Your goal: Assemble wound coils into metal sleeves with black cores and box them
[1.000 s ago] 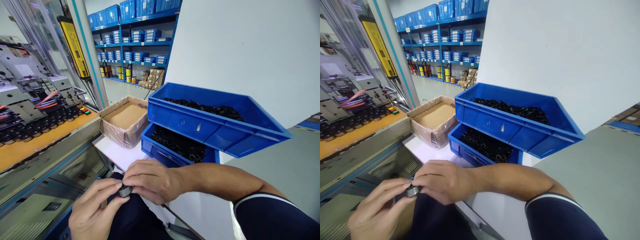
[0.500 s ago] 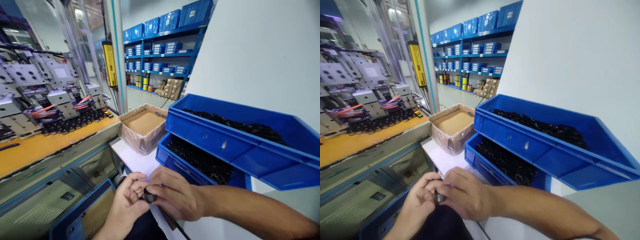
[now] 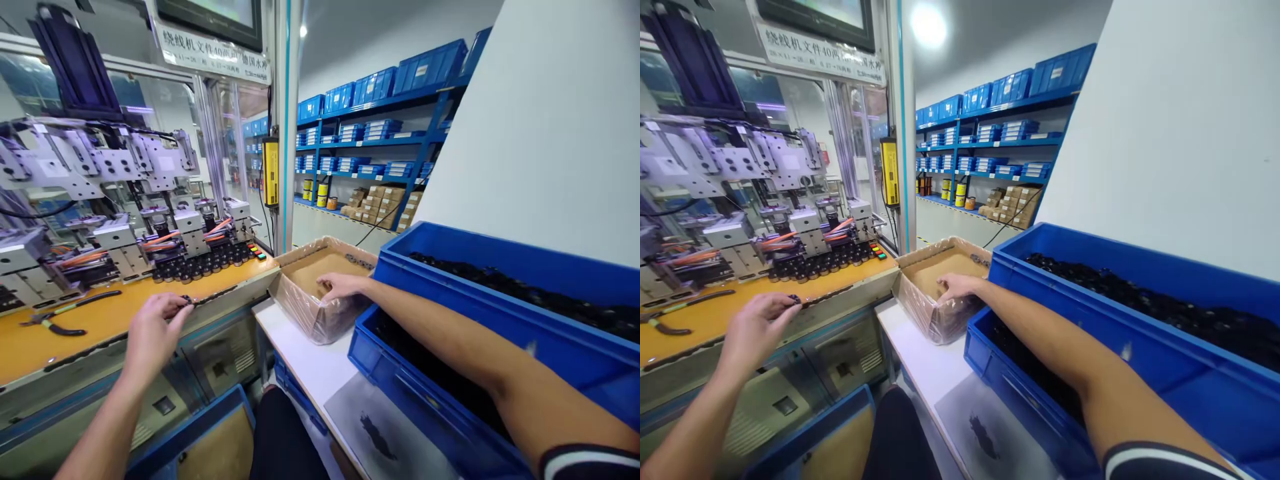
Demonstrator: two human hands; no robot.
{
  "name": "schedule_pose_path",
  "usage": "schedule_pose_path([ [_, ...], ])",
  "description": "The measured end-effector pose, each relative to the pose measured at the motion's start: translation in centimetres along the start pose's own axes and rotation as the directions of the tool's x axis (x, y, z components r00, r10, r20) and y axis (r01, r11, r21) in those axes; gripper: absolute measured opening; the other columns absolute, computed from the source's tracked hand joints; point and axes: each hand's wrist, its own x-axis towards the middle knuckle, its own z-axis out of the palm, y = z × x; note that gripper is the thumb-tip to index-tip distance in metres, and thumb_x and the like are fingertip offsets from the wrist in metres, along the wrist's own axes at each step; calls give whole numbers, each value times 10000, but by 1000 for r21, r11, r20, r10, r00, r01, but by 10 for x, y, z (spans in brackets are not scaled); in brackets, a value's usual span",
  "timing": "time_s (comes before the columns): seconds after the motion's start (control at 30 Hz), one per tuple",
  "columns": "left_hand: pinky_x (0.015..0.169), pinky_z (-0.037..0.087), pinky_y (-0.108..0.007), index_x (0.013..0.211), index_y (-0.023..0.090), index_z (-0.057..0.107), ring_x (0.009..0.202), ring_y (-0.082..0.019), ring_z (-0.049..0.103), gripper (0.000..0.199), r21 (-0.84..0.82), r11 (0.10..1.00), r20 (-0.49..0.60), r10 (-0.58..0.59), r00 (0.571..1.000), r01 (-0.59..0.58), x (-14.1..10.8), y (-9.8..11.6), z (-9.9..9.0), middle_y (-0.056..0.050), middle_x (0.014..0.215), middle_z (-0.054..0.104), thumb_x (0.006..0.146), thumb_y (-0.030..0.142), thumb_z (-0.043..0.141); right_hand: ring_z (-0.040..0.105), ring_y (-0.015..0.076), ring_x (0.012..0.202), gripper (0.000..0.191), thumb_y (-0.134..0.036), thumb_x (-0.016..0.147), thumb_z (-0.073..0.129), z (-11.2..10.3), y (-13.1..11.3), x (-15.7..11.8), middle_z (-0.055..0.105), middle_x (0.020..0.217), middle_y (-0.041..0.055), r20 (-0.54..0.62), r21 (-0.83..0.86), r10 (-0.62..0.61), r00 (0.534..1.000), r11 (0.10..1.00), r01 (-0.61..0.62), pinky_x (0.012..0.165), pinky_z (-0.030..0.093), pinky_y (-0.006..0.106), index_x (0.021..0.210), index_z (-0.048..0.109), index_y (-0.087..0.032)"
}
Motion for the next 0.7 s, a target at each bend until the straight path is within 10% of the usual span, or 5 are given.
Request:
schedule_pose_path([
  [0.23,806,532,-392,796,162,699,745,-208,692,166,301,941,-2,-158,987,152,74,-35,-9,-14,712,709,812,323,735,568,281,1245,460,-423,965,629,29,9,33,558,1385,126,115,-97,82,990,993,-71,1057,479,533,1340,565,-165],
  [0.43,855,549,-387,1155,132,668,919,-244,742,412,284,946,-26,-157,987,158,59,-31,-14,-43,872,769,901,453,623,480,324,1348,549,-423,958,636,30,15,38,456,1497,137,111,-121,238,965,967,-225,1111,415,585,1433,491,-189],
  [0.7,828,584,-442,1051,160,684,926,-350,757,380,185,954,-110,-218,970,235,49,-29,-21,-44,782,767,767,410,711,647,226,1072,335,-380,977,624,23,7,34,642,1213,85,-121,78,391,913,920,-384,929,566,432,1211,626,-140],
])
